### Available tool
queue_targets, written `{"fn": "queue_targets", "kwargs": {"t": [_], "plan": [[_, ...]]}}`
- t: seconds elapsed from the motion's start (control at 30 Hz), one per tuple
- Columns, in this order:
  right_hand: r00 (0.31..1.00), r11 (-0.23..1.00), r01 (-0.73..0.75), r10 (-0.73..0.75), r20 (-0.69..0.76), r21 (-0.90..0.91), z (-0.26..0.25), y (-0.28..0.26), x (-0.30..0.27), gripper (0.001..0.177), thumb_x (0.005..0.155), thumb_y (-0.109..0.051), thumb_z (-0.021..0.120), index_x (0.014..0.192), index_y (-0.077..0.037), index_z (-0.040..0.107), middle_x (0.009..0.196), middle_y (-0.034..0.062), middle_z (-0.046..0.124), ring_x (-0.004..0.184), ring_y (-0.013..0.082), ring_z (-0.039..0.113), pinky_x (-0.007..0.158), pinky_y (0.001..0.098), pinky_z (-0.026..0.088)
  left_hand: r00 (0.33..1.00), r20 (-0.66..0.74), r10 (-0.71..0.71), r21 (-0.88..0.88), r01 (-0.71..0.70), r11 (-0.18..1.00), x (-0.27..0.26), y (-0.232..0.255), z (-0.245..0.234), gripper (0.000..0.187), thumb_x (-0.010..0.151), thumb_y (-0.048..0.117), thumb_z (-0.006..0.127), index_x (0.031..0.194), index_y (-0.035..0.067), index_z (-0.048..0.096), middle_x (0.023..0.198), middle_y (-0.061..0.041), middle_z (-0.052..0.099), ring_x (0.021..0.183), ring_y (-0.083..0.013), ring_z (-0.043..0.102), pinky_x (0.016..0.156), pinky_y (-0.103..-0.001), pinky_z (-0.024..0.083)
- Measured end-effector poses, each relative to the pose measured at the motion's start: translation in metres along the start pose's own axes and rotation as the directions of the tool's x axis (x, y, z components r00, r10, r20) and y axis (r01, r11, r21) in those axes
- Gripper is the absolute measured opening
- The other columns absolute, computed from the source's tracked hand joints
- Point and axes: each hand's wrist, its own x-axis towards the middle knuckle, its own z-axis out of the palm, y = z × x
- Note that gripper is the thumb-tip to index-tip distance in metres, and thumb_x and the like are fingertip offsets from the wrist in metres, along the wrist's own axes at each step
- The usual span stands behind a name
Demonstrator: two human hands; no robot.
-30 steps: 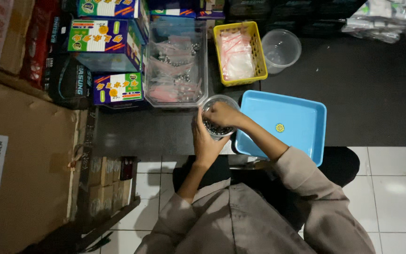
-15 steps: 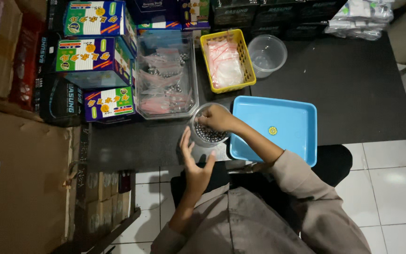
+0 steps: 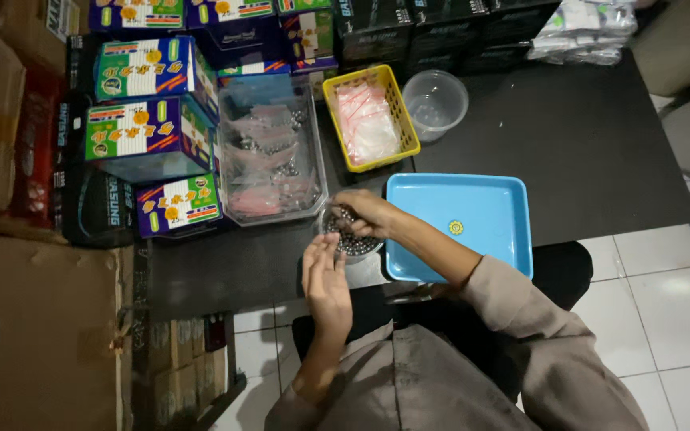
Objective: The person sits on the floor and packs small metallic balls into small plastic bags. They place the filled bags into a clear container and repeatedly transfer balls from a bowl into their hand and then into the bags.
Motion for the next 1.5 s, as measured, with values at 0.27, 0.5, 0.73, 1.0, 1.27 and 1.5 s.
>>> {"fn": "queue_targets", "kwargs": {"t": [0.27,0.5,0.73,1.0,1.27,1.5], "plan": [[0.885,0.878,0.420,-0.452,-0.110,-0.228,0.018,-0.003,-0.037,0.024,0.079,-0.016,0.058,0.057,-0.007,0.054,0.048,0.0077,0.045,0.044,0.0091,0.037,0.040,0.0244,0.033,0.965,-0.054,-0.257,-0.332,0.225,0.916,0.028,-0.028,0.008,0.032,0.089,0.022,0.047,0.120,0.012,0.049,0.129,-0.002,0.046,0.118,-0.0159,0.040,0.096,-0.030,0.032],[0.621,0.002,0.342,-0.751,0.225,-0.940,0.018,0.001,-0.053,0.030,0.089,-0.033,0.046,0.079,-0.011,0.063,0.074,0.0175,0.064,0.082,0.0476,0.058,0.086,0.0598,0.040,0.914,-0.021,-0.405,-0.394,0.365,0.843,0.054,-0.053,-0.002,0.024,0.092,0.030,0.049,0.112,0.019,0.054,0.126,0.001,0.047,0.117,-0.0153,0.038,0.101,-0.031,0.029],[0.488,-0.168,0.337,-0.810,0.325,-0.926,-0.004,0.021,-0.036,0.027,0.091,-0.029,0.044,0.092,-0.009,0.061,0.085,0.0173,0.066,0.075,0.0435,0.060,0.075,0.0535,0.043,0.885,-0.013,-0.466,-0.364,0.430,0.826,0.073,-0.076,-0.008,0.025,0.092,0.032,0.049,0.111,0.017,0.055,0.122,0.000,0.049,0.113,-0.0159,0.041,0.097,-0.031,0.032],[0.343,-0.256,0.323,-0.866,0.365,-0.911,-0.007,0.021,-0.032,0.022,0.091,-0.027,0.045,0.080,-0.011,0.054,0.074,0.0118,0.055,0.054,0.0342,0.059,0.046,0.0420,0.050,0.857,-0.014,-0.514,-0.333,0.481,0.811,0.101,-0.098,-0.031,0.026,0.091,0.033,0.050,0.109,0.016,0.055,0.117,-0.001,0.051,0.108,-0.0165,0.044,0.093,-0.031,0.036],[0.299,-0.311,0.308,-0.866,0.402,-0.899,0.001,0.013,-0.039,0.022,0.089,-0.031,0.046,0.078,-0.013,0.053,0.079,0.0049,0.048,0.050,0.0266,0.058,0.041,0.0383,0.050,0.836,-0.035,-0.548,-0.314,0.511,0.800,0.137,-0.103,-0.112,0.027,0.091,0.035,0.050,0.107,0.014,0.056,0.112,-0.002,0.053,0.103,-0.0172,0.048,0.089,-0.031,0.040],[0.282,-0.340,0.283,-0.864,0.417,-0.897,-0.001,0.011,-0.032,0.025,0.089,-0.034,0.045,0.073,-0.015,0.051,0.072,0.0012,0.045,0.053,0.0223,0.058,0.041,0.0330,0.048,0.817,-0.051,-0.574,-0.302,0.535,0.789,0.120,-0.096,-0.056,0.028,0.090,0.036,0.051,0.105,0.013,0.056,0.108,-0.003,0.054,0.099,-0.0178,0.051,0.085,-0.031,0.043]]}}
